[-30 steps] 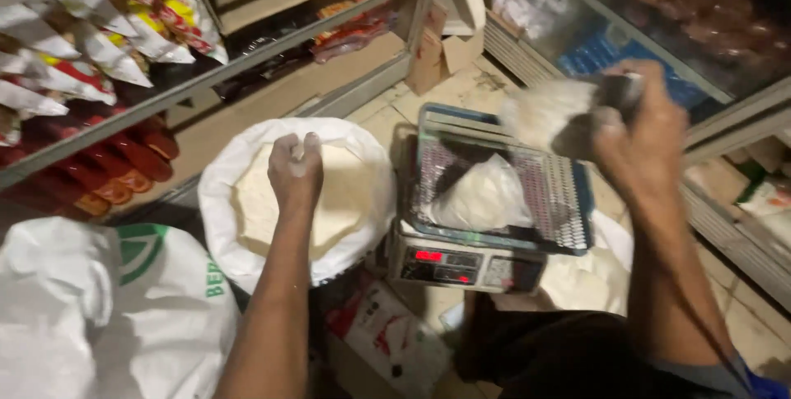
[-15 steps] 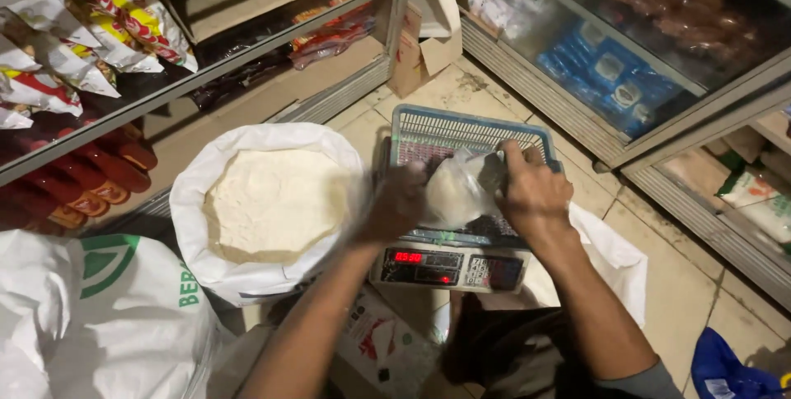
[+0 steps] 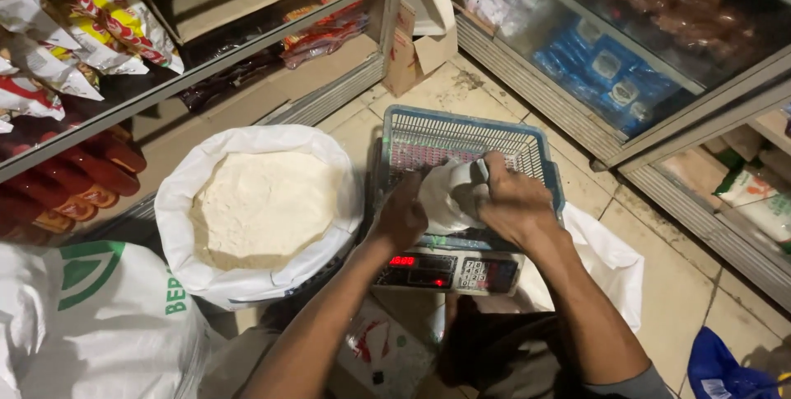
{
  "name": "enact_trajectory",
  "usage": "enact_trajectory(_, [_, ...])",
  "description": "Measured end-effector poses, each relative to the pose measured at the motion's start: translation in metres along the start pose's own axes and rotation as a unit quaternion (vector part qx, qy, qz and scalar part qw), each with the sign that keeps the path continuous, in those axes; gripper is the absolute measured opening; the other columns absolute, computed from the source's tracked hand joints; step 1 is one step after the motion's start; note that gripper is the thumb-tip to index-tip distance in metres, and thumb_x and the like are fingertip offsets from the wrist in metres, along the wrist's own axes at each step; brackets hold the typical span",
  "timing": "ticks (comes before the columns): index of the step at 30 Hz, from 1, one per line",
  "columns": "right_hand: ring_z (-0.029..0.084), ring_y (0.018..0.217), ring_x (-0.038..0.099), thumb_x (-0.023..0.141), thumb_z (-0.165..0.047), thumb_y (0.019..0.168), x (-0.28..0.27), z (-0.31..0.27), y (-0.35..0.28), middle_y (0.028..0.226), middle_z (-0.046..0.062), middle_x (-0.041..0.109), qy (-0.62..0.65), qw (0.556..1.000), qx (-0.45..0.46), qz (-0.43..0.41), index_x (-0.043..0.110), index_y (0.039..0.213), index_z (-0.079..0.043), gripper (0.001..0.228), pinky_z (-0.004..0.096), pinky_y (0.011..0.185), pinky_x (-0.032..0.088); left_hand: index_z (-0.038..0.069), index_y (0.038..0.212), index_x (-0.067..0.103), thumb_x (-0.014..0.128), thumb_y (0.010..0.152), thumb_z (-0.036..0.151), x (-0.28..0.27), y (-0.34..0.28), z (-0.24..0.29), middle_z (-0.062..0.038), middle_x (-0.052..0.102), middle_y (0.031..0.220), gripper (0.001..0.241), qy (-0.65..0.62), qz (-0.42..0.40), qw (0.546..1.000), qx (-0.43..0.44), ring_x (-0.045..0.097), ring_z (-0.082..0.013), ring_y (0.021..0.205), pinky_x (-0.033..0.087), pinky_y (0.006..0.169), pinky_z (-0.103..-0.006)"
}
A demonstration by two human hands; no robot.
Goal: Scooping flour from a bulk sack into smaller plastic bags, weighing them on a digital scale, and tying the bags.
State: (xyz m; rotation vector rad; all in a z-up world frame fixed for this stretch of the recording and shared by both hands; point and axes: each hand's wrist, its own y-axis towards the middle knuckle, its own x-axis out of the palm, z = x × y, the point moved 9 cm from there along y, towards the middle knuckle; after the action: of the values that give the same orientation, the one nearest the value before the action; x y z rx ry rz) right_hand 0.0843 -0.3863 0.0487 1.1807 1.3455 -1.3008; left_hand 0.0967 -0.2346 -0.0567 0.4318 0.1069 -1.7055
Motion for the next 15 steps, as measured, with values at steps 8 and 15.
enact_trajectory(8, [0.050, 0.117, 0.066, 0.050, -0.031, 0.097, -0.033, -0.036, -0.027, 0.114, 0.032, 0.071, 0.166, 0.983, 0.028, -0.070, 0.050, 0.134, -0.013, 0.042, 0.062, 0.101, 0.049, -0.001, 0.154, 0.038, 0.045, 0.084, 0.009, -0.002, -0.004, 0.009, -0.031, 0.055, 0.143, 0.071, -0.045, -0.052, 0.997, -0.019, 0.051, -0.0442, 0.137, 0.041, 0.117, -0.0532])
enact_trajectory(15, [0.057, 0.122, 0.058, 0.045, -0.029, 0.095, -0.014, 0.028, 0.006, 0.122, 0.038, 0.064, 0.315, 0.948, 0.031, -0.020, 0.052, 0.139, -0.016, 0.046, 0.066, 0.104, 0.043, -0.001, 0.115, 0.068, 0.040, 0.096, 0.022, -0.044, 0.016, -0.063, -0.028, 0.066, 0.107, 0.041, 0.131, 0.133, 0.962, 0.201, 0.062, -0.0497, 0.111, 0.048, 0.099, -0.0555])
